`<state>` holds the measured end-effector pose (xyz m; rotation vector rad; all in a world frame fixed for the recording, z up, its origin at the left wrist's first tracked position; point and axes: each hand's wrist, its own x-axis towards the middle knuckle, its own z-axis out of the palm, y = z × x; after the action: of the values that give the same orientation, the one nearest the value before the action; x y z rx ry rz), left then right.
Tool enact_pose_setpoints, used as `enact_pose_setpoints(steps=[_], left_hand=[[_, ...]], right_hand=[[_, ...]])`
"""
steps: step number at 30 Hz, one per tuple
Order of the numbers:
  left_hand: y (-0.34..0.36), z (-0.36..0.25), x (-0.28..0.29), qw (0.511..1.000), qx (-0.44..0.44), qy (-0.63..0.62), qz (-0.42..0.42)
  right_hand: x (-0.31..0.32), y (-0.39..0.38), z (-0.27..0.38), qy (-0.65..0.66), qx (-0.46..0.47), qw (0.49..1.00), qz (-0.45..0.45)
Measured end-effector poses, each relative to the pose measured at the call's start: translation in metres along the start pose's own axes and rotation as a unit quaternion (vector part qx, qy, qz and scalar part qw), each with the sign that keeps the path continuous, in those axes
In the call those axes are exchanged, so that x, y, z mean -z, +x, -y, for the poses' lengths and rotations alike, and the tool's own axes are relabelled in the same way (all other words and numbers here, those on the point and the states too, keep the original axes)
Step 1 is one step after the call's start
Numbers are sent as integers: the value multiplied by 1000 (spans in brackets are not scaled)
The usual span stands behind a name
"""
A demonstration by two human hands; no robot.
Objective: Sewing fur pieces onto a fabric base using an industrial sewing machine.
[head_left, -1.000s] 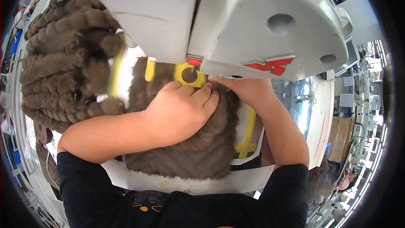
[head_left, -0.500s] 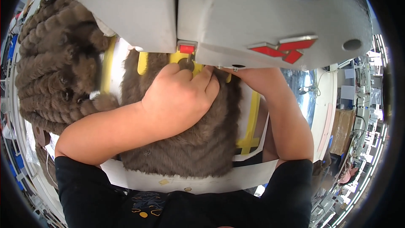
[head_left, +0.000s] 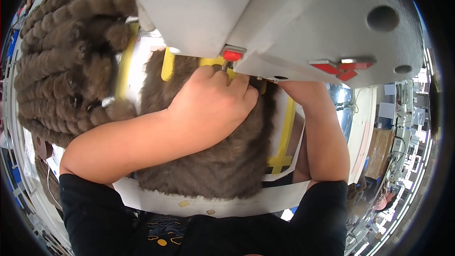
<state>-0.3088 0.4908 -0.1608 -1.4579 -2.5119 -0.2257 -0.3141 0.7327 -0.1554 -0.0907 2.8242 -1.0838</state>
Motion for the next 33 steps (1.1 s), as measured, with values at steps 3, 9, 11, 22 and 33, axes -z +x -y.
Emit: enact_pose_setpoints(steps=[3,9,11,22,33], left_hand=[[0,0,-1,1000,12,-25,6],[0,-4,-4,1000,13,-4,-13],[1,-4,-6,1000,16,-2,-13],[1,-7,-6,999,20,15,-22],[4,-6,0,999,34,12,17]], right_hand=[[-7,-4,4,-22,6,998,-58],[-1,0,3,-27,17,999,-40],[0,-2,-4,13,32,998,-46],[-9,0,-10,-27,72,995,-70],[-8,6,-7,42,40,997,-54]])
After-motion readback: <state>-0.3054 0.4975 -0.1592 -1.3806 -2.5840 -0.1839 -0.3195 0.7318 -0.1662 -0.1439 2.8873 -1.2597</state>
